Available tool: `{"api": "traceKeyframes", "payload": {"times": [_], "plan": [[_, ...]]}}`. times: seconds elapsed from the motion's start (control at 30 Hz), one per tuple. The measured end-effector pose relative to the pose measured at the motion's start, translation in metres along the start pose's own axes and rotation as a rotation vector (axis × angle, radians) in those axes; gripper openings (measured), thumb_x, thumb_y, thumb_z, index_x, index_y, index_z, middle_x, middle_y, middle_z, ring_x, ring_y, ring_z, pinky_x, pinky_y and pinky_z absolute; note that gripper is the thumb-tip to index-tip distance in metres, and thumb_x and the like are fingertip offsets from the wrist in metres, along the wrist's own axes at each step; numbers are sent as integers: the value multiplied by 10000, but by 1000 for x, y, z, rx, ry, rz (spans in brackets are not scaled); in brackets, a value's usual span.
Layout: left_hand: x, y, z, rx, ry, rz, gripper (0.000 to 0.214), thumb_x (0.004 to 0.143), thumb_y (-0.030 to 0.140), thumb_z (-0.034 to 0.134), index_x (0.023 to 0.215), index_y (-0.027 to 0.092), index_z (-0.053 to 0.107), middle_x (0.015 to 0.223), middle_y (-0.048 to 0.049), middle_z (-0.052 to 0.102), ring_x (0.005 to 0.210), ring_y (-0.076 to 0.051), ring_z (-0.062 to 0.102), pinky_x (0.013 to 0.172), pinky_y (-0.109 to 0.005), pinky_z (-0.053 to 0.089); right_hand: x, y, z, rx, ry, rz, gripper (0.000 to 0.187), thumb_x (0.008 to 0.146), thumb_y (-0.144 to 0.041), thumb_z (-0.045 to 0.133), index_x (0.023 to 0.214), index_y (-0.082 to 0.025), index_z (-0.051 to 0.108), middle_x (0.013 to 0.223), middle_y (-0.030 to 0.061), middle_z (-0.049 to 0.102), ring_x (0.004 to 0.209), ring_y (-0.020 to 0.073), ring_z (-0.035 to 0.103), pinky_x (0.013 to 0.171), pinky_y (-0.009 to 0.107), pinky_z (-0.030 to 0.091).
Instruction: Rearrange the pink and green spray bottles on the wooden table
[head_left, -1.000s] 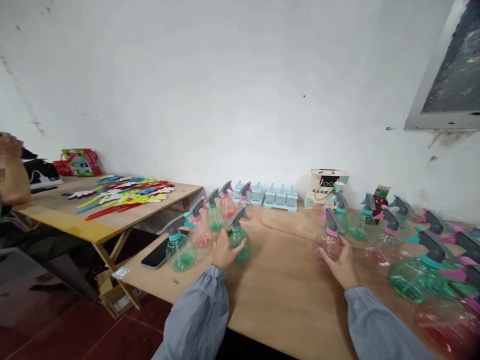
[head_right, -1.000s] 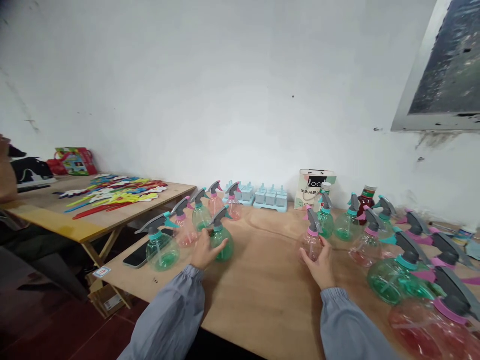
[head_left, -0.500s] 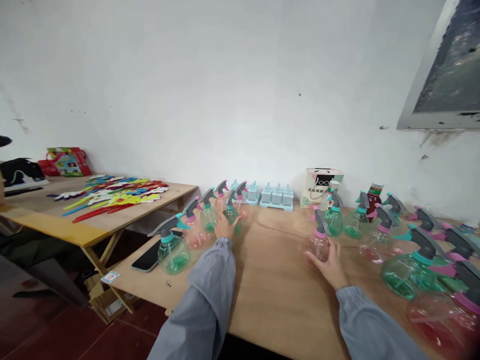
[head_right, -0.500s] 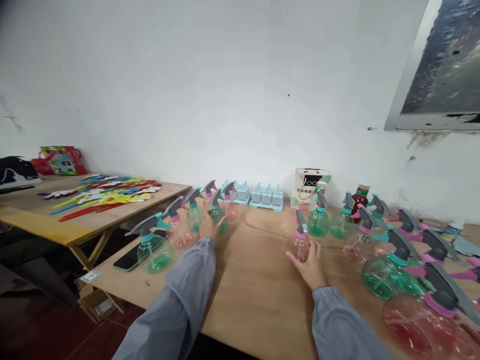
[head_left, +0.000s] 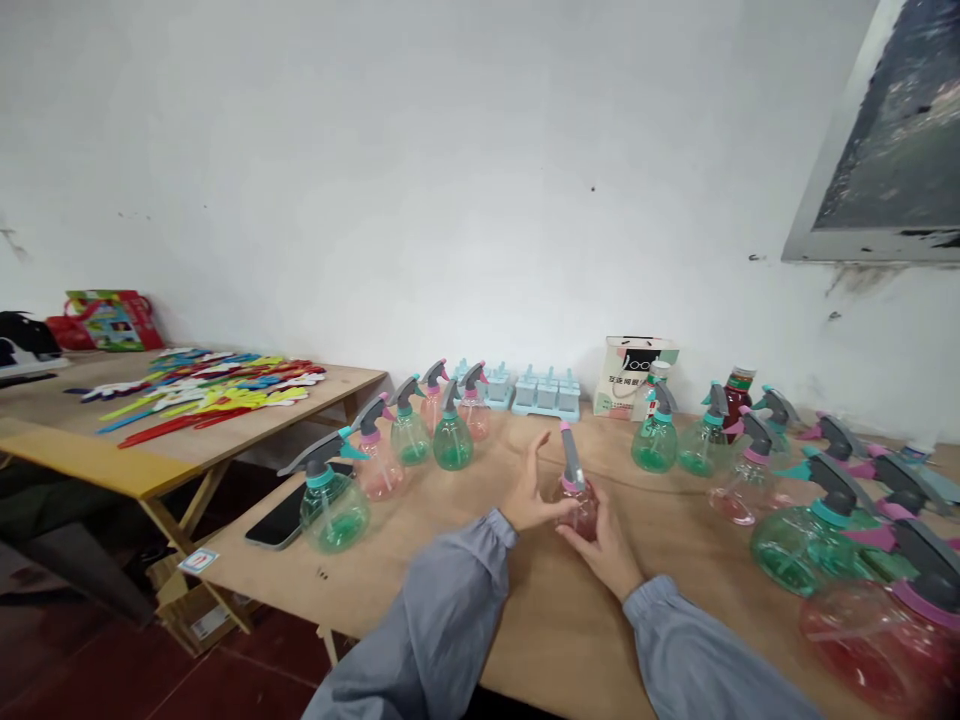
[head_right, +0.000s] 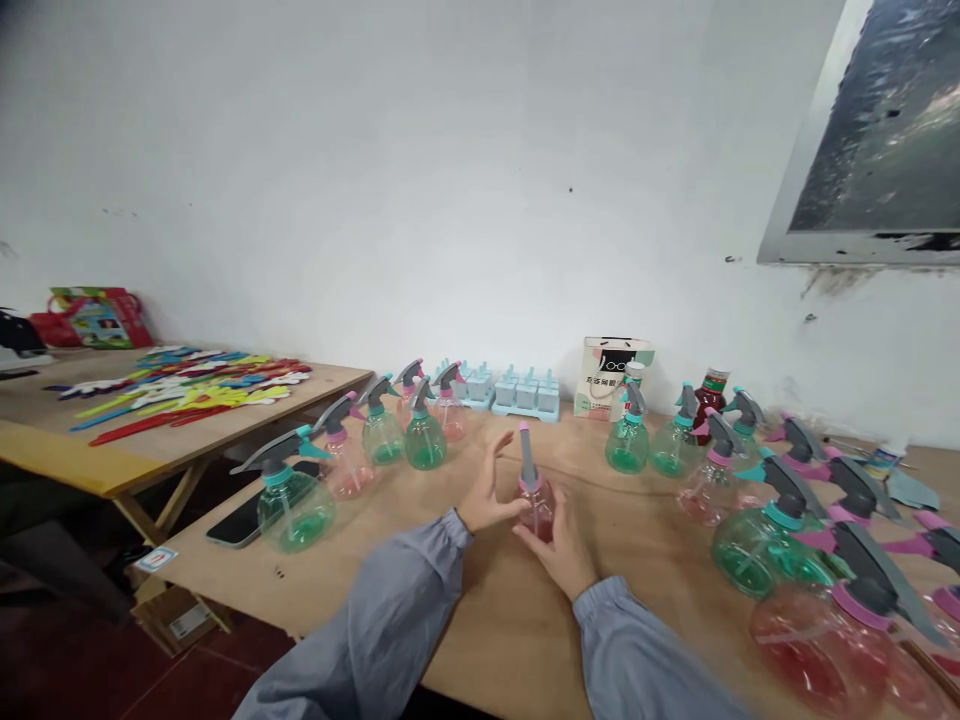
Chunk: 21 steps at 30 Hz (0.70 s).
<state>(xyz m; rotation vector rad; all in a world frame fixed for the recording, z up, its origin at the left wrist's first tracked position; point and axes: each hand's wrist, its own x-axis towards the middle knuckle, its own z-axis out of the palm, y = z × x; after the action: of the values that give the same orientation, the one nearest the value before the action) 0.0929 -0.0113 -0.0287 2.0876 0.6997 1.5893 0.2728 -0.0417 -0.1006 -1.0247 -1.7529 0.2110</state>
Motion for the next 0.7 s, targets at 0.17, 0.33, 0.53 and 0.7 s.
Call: {"api": "traceKeyframes", "payload": {"times": [0.17,0.33,0.53,0.7], "plan": [[-2,13,16,-231,74,-191,762,758,399,748,1410,202,407,1439,-161,473,1290,-281,496,1129,-458,361,2,0,7,-40,-85,-130,814,812,-573,661,1459,-226,309,1374,172,479,1287,340,496,1069,534,420],[0,-2,-8,-336,183,-303,695,708,435,734,1335,221,527,1349,-119,595,1312,-279,506,1154,-447,332,39,41,-33,-156,421,76,705,905,-573,509,1443,-182,276,1401,175,418,1320,313,418,1107,560,329],[4,-12,-20,-580,274,-514,624,625,436,719,1196,202,625,1155,-124,711,1149,-312,638,907,-400,522,94,110,-70,-342,821,202,953,762,-674,626,1405,-54,292,1379,293,383,1338,427,333,1087,645,244],[0,-6,-25,-670,215,-569,573,657,386,714,1183,176,628,1159,-138,712,1107,-306,661,580,-237,464,107,132,-63,-297,714,345,1084,679,-790,588,1384,-7,333,1340,333,441,1265,474,402,1024,658,296]]}}
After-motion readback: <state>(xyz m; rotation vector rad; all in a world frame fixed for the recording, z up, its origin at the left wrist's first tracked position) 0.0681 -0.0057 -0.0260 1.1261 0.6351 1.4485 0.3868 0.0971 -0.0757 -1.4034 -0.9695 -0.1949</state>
